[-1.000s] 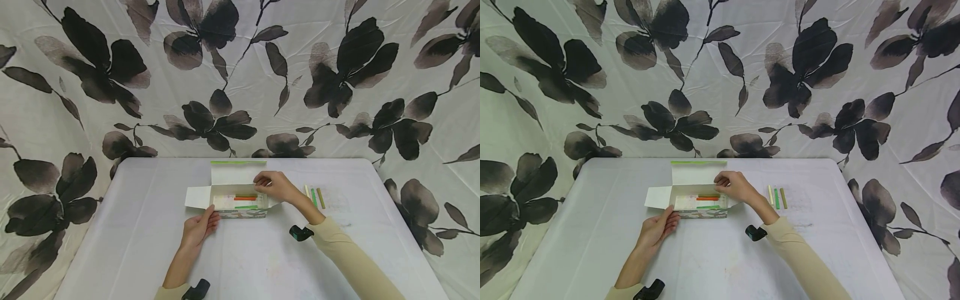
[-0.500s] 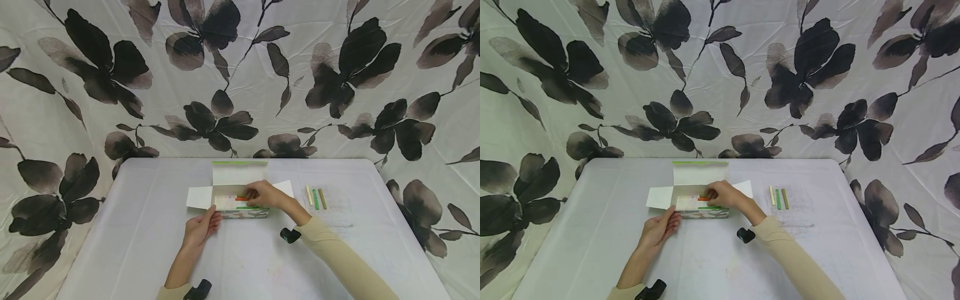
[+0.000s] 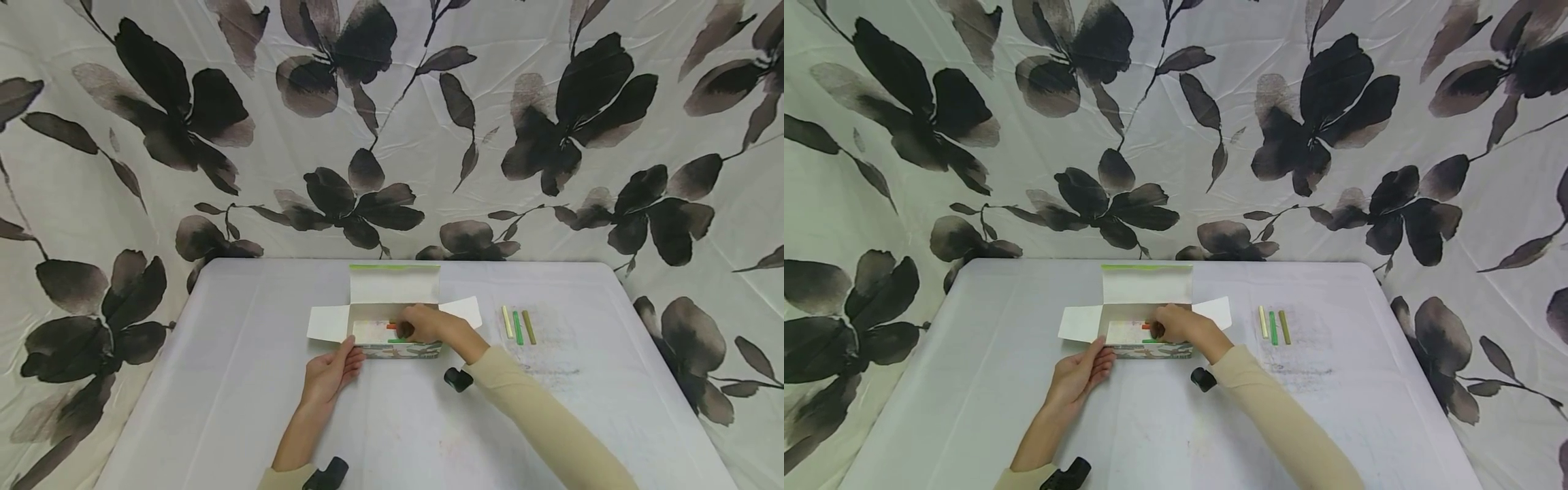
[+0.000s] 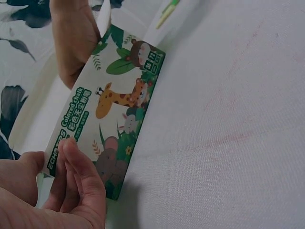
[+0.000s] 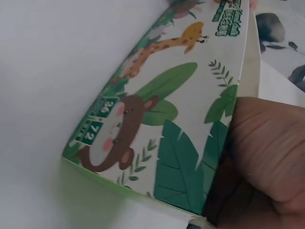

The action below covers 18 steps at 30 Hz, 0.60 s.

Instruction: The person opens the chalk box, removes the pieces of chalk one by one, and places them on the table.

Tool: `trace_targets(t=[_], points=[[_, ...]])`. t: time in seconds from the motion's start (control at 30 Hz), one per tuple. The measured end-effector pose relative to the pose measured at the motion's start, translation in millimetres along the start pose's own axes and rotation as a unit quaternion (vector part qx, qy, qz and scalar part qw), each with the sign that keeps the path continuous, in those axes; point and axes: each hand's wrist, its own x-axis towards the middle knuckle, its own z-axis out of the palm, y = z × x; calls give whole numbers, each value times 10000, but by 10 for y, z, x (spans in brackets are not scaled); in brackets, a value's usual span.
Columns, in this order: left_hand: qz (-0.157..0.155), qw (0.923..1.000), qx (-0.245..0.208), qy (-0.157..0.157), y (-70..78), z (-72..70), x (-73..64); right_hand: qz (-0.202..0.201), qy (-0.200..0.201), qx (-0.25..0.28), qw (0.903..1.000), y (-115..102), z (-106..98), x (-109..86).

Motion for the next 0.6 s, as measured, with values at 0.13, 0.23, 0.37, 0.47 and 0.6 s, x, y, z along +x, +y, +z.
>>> trace_targets(t=[0.13,0.23,0.37,0.47,0.6], points=[[45,10000,-2,-1,-4,10,-5,305,-330,-91,9989,-15,-35,30],[64,10000,29,-12,-10,13,-12,436,-463,-155,9979,-14,-42,46],[71,10000,19,-8,-13,14,-15,381,-465,-211,9980,-4,-41,54],[51,10000,-33,7,-11,11,-8,186,-326,-137,9992,-1,-44,37],[16,10000,-25,-2,-6,3,2,-145,-25,120,9998,12,-63,-25]])
